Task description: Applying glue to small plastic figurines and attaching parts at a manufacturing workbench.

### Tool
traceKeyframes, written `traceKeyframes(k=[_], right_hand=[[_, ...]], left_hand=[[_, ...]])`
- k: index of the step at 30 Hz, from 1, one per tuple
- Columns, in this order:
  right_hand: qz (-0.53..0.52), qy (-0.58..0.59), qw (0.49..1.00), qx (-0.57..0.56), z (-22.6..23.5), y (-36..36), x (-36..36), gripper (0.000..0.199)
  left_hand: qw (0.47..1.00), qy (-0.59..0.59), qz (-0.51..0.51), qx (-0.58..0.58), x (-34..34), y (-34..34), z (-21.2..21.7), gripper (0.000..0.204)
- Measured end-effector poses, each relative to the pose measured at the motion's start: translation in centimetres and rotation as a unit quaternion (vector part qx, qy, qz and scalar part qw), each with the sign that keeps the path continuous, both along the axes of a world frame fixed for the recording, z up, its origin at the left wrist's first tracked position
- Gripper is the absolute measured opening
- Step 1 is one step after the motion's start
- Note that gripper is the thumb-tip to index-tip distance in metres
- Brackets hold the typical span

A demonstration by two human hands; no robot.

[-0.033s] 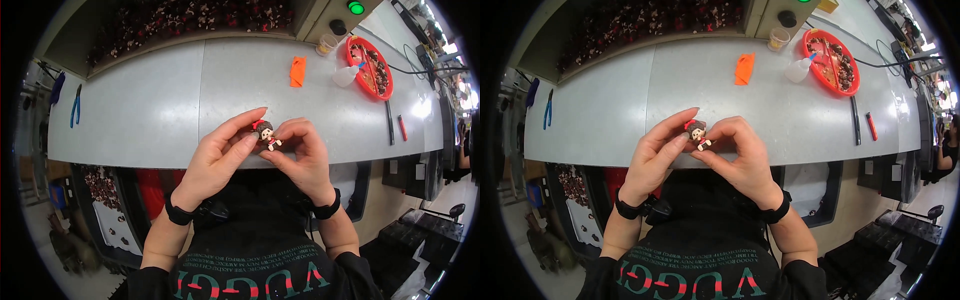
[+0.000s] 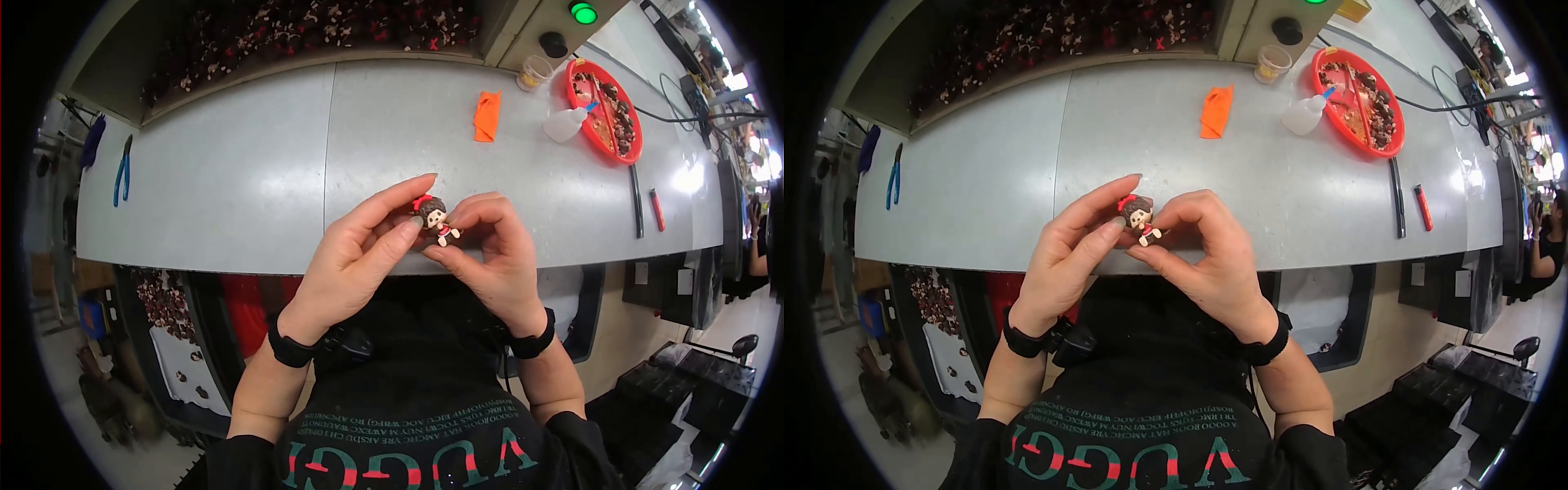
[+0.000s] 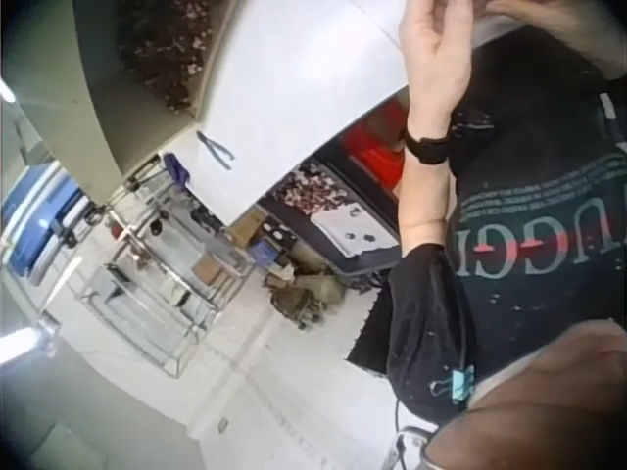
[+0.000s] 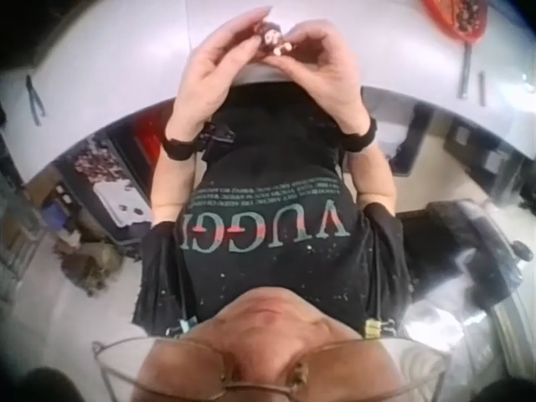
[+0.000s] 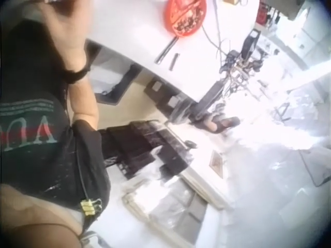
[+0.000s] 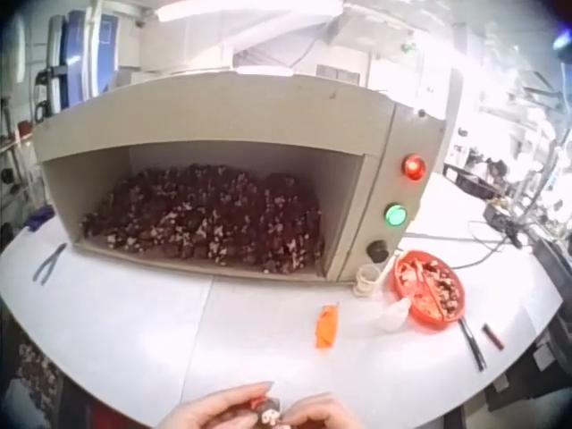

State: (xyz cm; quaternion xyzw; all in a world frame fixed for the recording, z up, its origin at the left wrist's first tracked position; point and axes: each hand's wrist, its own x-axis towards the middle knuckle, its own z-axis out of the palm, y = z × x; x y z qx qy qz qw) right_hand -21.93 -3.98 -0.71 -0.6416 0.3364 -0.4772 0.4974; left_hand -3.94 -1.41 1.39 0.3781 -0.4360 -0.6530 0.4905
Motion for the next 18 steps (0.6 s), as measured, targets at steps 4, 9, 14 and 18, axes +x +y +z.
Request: traceKeyframes(k=[4, 9, 14, 18], right_hand=[[-0.015, 0.037, 0.998, -0.046, -0.22, -0.13, 0.02, 0.032], [-0.024, 0.02, 0.998, -0.049, -0.17, 0.06, 0.28, 0.032], [-0.028, 0.023, 0.998, -0.057, -0.24, 0.11, 0.2, 0.032], [-0.024, 0.047, 0.997, -0.049, -0.16, 0.16, 0.29, 0.031]], left_hand=[[1.0, -0.014, -0.002, 0.002, 0.29, 0.28, 0.13, 0.041], [1.0, -0.029, -0.002, 0.002, 0.2, 0.44, 0.43, 0.042], [0.999, -0.042, 0.005, 0.0, 0.16, 0.66, 0.1, 0.043], [0.996, -0.062, 0.033, -0.056, -0.02, 0.62, -0.38, 0.043]])
